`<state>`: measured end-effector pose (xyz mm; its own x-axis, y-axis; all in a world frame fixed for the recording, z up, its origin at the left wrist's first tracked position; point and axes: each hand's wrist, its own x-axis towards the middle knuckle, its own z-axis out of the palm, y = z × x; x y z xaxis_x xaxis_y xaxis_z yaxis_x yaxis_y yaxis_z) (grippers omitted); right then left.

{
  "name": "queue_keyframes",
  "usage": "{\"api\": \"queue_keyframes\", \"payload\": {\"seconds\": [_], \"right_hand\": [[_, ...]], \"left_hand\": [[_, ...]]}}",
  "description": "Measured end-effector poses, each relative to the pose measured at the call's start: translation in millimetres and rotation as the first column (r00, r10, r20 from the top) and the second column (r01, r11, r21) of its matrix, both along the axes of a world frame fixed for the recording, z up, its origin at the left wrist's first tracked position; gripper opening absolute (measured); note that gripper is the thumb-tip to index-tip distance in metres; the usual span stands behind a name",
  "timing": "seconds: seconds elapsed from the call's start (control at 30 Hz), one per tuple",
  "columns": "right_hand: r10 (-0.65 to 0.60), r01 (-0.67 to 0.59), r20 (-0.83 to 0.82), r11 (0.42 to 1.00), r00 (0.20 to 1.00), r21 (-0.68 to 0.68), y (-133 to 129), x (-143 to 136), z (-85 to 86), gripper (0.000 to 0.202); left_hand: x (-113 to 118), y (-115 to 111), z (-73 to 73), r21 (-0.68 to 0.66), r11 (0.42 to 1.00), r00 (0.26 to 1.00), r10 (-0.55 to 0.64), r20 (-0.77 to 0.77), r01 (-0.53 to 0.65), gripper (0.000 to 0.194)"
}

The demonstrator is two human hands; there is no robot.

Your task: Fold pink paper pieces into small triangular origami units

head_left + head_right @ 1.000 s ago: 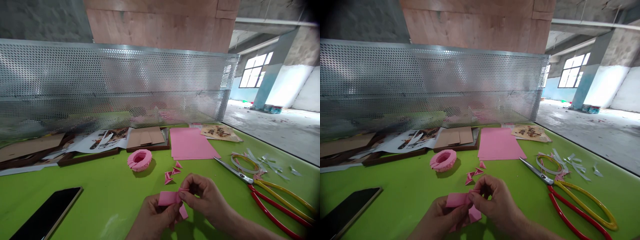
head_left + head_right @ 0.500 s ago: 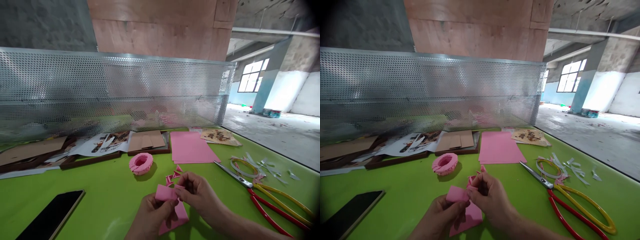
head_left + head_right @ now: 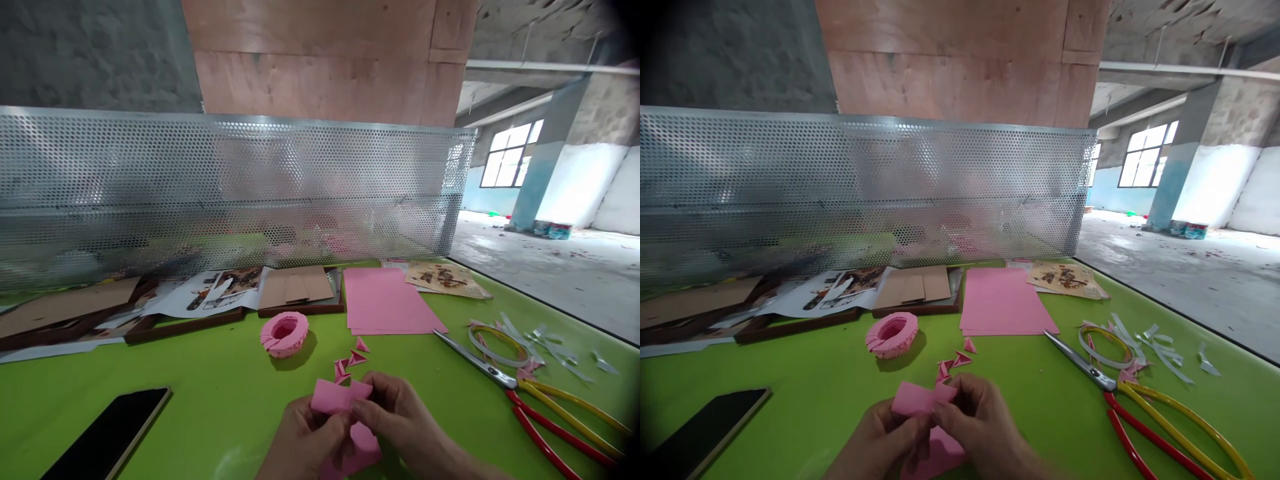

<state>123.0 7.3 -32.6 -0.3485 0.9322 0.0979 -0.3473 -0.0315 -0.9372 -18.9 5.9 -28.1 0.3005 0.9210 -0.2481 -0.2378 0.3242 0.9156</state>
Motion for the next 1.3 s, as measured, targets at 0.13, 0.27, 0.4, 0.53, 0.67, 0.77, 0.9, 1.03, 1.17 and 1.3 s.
{"api": "queue_keyframes", "payload": {"seconds": [0.13, 0.27, 0.4, 0.53, 0.67, 0.77, 0.9, 1.03, 1.17, 1.3], "right_hand": [[-0.034, 0.033, -0.033, 0.998, 0.999, -0.048, 1.0, 0.3, -7.5, 0.031], [-0.067, 0.059, -0.064, 0.991, 0.996, -0.119, 1.6, 0.1, -12.7, 0.029], [-0.066, 0.044, -0.103, 0.978, 0.993, -0.203, 0.4, 1.6, -11.6, 0.026], [-0.015, 0.01, -0.039, 0.99, 0.999, -0.142, 0.5, 4.4, -4.6, 0.029], [-0.035, 0.035, -0.007, 0.996, 0.999, -0.08, 0.5, 6.3, 1.3, 0.033], [-0.099, 0.098, -0.024, 0.994, 0.995, -0.047, -0.4, 6.5, 2.7, 0.028], [-0.121, 0.118, -0.065, 0.992, 0.99, -0.05, -1.8, 3.0, 2.1, 0.025], [-0.107, 0.106, -0.056, 0.994, 0.993, -0.033, -1.8, -1.6, -3.8, 0.024], [-0.086, 0.086, 0.004, 0.996, 0.996, 0.001, -2.1, -3.1, -6.9, 0.024], [-0.056, 0.057, 0.046, 0.998, 0.997, -0.02, -4.7, -3.4, -1.8, 0.029]], "left_hand": [[0.7, -1.7, 6.1, 0.028, 1.0, 1.0, -0.007, -0.008, 0.007, 0.033], [-0.8, -4.2, 12.1, 0.076, 0.997, 1.0, -0.017, 0.002, 0.017, 0.028], [-4.2, -5.5, 12.0, 0.111, 0.993, 0.998, -0.041, -0.047, 0.046, 0.022], [-7.2, -4.4, 10.2, 0.139, 0.989, 0.996, -0.034, -0.086, 0.046, 0.02], [-7.1, -2.7, 7.7, 0.124, 0.992, 0.999, 0.038, -0.027, -0.034, 0.019], [-4.2, -2.2, 6.1, 0.077, 0.993, 0.995, 0.081, 0.057, -0.085, 0.024], [1.5, -3.4, 8.1, 0.099, 0.989, 0.993, 0.104, 0.051, -0.108, 0.028], [1.8, -5.4, 13.7, 0.228, 0.966, 0.991, 0.132, -0.019, -0.124, 0.023], [-3.3, -5.1, 15.1, 0.254, 0.954, 0.982, 0.178, -0.057, -0.159, 0.018], [-5.4, -1.9, 9.9, 0.184, 0.971, 0.986, 0.162, -0.034, -0.153, 0.021]]}}
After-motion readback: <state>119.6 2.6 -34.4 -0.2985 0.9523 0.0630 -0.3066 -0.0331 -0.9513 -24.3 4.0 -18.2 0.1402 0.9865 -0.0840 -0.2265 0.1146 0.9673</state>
